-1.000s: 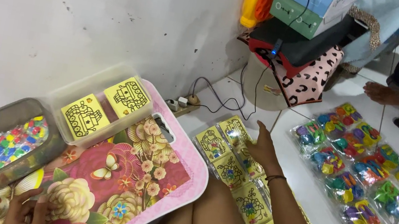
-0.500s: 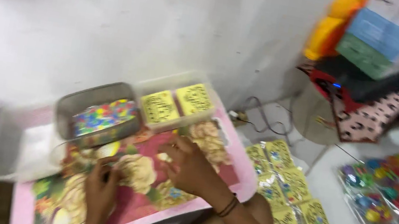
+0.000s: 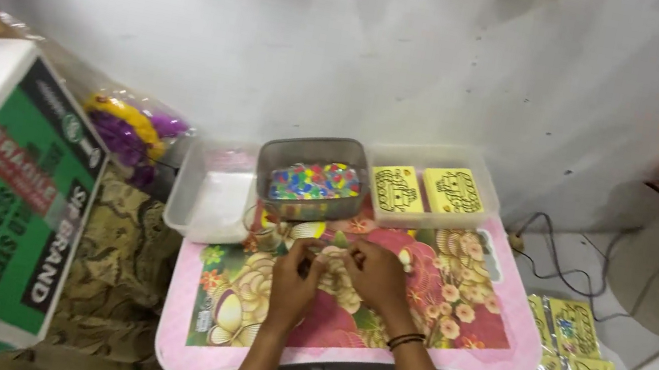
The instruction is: The person places small, colorful puzzle pieces into clear plastic bags containing yellow cards with printed designs. They handle the bags and cards by hand, arranging the pieces inside before setting the completed packages aside.
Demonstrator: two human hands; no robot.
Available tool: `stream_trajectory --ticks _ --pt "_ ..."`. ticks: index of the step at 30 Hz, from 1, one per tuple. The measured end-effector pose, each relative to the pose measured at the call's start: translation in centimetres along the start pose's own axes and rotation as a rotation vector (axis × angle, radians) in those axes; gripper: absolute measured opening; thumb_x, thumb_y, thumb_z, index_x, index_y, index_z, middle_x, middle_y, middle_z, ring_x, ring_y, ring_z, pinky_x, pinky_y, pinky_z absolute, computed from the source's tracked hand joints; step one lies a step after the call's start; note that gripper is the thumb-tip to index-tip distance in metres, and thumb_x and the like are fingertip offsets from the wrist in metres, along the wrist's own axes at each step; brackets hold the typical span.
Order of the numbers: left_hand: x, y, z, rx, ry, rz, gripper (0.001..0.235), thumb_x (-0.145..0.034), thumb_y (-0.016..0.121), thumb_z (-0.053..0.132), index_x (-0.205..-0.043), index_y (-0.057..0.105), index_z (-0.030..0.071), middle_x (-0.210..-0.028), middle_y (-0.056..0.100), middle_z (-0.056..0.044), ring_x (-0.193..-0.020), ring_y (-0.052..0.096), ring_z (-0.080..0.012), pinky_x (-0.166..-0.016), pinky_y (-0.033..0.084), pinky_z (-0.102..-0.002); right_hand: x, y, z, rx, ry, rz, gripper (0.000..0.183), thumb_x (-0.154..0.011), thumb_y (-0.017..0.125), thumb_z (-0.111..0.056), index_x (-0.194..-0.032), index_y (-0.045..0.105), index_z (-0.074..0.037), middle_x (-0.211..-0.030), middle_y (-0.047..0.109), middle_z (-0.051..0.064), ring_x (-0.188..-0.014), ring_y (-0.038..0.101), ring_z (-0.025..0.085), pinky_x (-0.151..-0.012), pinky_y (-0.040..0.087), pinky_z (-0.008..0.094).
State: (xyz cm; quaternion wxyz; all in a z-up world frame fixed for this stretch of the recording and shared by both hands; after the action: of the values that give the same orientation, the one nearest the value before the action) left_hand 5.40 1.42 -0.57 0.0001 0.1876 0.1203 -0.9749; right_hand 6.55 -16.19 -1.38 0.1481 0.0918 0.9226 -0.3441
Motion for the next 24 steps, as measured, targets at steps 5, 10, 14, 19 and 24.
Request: stream_trajectory --ticks 5,10,14,19,24 --pt "0.4 -2.1 4.9 -0.237 0.365 0.133 0.025 -0.091 0.07 0.012 -0.114 0.066 0.003 -0.082 0.069 -0.009 -0.065 0.063 -0.022 -0.062 0.049 -0.037 0.1 -0.1 0.6 -0.105 0.049 -0.01 0.019 -0.088 0.074 -0.025 -0.088 0.073 -0.006 -0.071 0.072 0.01 -0.061 0.07 0.021 -0.058 0.054 0.035" --pt "-3.0 -6.8 6.6 -0.274 0.403 0.296 0.024 -0.092 0.069 0.008 -0.114 0.064 0.003 -0.089 0.068 -0.01 -0.071 0.065 -0.0238 -0.065 0.052 -0.038 0.1 -0.1 0.6 -0.104 0.084 -0.008 0.018 -0.088 0.075 -0.024 -0.086 0.074 -0.006 -0.066 0.071 0.008 -0.057 0.065 0.015 -0.057 0.051 0.031" --pt "-7.7 -12.2 7.6 -0.299 0.272 0.322 0.02 -0.092 0.064 0.007 -0.112 0.064 0.005 -0.097 0.068 -0.011 -0.077 0.068 -0.0252 -0.069 0.054 -0.039 0.0 0.4 1.5 -0.148 0.098 -0.006 0.017 -0.088 0.075 -0.022 -0.086 0.074 -0.005 -0.064 0.07 0.005 -0.056 0.062 0.011 -0.056 0.051 0.029" --pt "-12.5 -16.5 1.9 -0.801 0.188 0.147 0.011 -0.09 0.068 0.013 -0.099 0.073 0.01 -0.101 0.07 -0.013 -0.097 0.067 -0.0342 -0.085 0.053 -0.048 0.0 0.5 1.8 -0.158 0.116 0.024 0.018 -0.087 0.076 -0.021 -0.086 0.074 -0.004 -0.062 0.07 0.006 -0.056 0.061 0.011 -0.055 0.051 0.03" --pt "-14.5 -17.1 -4.4 -1.01 -0.248 -0.404 0.033 -0.088 0.071 0.025 -0.12 0.072 0.016 -0.129 0.064 -0.014 -0.126 0.056 -0.037 -0.105 0.047 -0.048 -0.3 1.0 3.1 -0.125 0.118 0.042 0.018 -0.085 0.077 -0.02 -0.087 0.073 -0.003 -0.062 0.07 0.007 -0.054 0.063 0.012 -0.055 0.051 0.03"
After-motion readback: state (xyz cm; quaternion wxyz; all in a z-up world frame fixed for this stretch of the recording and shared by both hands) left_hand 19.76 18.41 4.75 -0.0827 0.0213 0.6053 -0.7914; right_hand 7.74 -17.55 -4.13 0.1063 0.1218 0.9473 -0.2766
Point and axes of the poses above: each hand's wrist, its own x-axis away from the middle knuckle, its own y-axis out of the palm, z = x × y, the point moved 3 cm from there along -x, towards the middle knuckle
